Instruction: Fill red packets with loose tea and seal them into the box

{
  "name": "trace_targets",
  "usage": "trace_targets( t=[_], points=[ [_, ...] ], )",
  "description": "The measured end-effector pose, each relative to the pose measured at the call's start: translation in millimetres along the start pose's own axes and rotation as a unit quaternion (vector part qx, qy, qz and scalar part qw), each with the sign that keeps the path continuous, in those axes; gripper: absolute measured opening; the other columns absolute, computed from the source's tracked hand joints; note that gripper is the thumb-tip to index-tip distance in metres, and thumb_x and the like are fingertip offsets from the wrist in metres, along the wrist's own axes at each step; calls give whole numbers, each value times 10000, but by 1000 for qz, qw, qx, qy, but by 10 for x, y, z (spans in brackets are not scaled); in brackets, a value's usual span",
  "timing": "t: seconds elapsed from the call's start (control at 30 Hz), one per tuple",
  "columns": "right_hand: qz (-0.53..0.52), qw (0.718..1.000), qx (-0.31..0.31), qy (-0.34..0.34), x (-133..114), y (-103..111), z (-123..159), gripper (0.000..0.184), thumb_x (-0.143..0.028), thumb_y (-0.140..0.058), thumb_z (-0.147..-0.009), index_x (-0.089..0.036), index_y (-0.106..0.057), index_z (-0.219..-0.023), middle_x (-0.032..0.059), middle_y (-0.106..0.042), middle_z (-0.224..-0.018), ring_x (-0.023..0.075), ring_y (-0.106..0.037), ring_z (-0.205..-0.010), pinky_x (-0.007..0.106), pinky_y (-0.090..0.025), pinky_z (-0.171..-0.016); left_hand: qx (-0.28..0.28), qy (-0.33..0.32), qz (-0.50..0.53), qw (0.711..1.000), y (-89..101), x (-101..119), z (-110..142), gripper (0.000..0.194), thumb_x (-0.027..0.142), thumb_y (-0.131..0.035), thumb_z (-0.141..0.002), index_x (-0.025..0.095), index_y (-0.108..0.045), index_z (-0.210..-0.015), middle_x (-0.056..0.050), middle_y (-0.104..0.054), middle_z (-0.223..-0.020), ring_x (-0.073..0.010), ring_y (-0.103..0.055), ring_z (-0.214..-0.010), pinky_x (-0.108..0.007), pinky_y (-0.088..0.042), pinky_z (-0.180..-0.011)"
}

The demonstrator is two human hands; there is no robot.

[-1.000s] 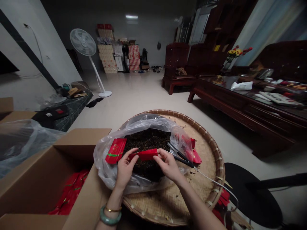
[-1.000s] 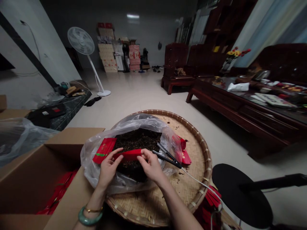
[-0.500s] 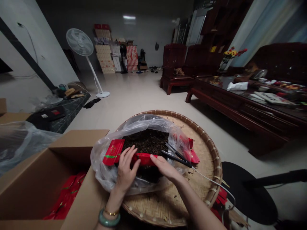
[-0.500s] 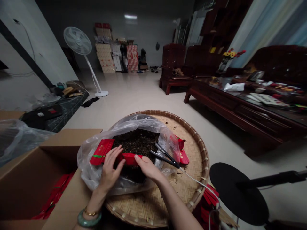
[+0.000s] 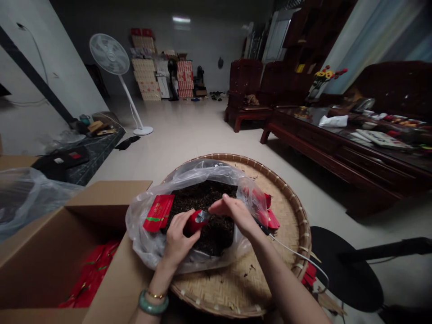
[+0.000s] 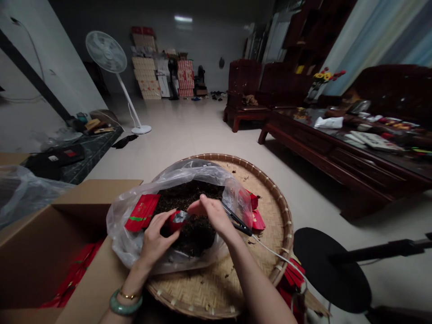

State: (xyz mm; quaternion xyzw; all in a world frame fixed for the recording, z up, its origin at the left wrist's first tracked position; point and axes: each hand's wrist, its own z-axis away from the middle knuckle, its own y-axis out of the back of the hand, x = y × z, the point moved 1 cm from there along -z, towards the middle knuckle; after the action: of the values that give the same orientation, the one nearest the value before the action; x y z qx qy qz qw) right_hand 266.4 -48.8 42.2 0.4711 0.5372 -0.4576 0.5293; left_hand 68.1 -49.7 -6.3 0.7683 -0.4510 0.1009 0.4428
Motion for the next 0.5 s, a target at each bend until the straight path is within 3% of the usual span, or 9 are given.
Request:
trace_targets(
  t=[0.07,0.13,0.2,0.27,0.33,0.5],
  points=[
    [120,990,64,34,55,95,-144,380,-418,-420,-901,-149,-676,-982,107,-713,-952,214,-673,-887,367,-524,-792,20,39,11,999,15,-14,-8,408,232,-645,-748,215,-573,-1149,-75,-656,-1071,-230,-601,-981,-397,-508,-876],
    [305,951,5,57,156,88,-290,296,-252,-486,-868,-160,-632,-1108,111,-679,-1095,204,-636,-1011,365,-484,-894,40,64,28,997,23,-27,-10,381,253,-645,-750,204,-583,-1123,-80,-649,-1070,-226,-603,-985,-381,-515,-862],
    [412,906,-77,57,265,14,-407,420,-198,-618,-769,-168,-593,-1188,121,-631,-1196,223,-595,-1092,366,-457,-941,52,81,47,994,22,-45,-4,356,263,-644,-748,189,-595,-1093,-86,-638,-1069,-226,-605,-986,-355,-534,-819],
    [448,883,-127,48,344,-81,-487,586,-196,-757,-615,-191,-605,-1181,118,-626,-1195,263,-582,-1099,379,-469,-920,57,94,60,992,19,-69,7,341,275,-648,-742,177,-605,-1066,-87,-632,-1046,-223,-612,-962,-326,-550,-762],
    [470,869,-152,32,387,-165,-536,624,-195,-818,-495,-217,-655,-1097,101,-655,-1105,292,-591,-1050,388,-493,-861,61,104,63,991,18,-96,18,344,285,-654,-735,171,-607,-1056,-86,-628,-1026,-218,-616,-940,-314,-554,-738],
    [502,850,-163,-12,436,-283,-571,474,-217,-805,-483,-235,-694,-943,81,-637,-1001,280,-585,-980,357,-491,-781,78,123,63,987,11,-152,27,349,301,-657,-733,157,-603,-1047,-84,-615,-1001,-209,-609,-912,-319,-552,-740]
  ],
)
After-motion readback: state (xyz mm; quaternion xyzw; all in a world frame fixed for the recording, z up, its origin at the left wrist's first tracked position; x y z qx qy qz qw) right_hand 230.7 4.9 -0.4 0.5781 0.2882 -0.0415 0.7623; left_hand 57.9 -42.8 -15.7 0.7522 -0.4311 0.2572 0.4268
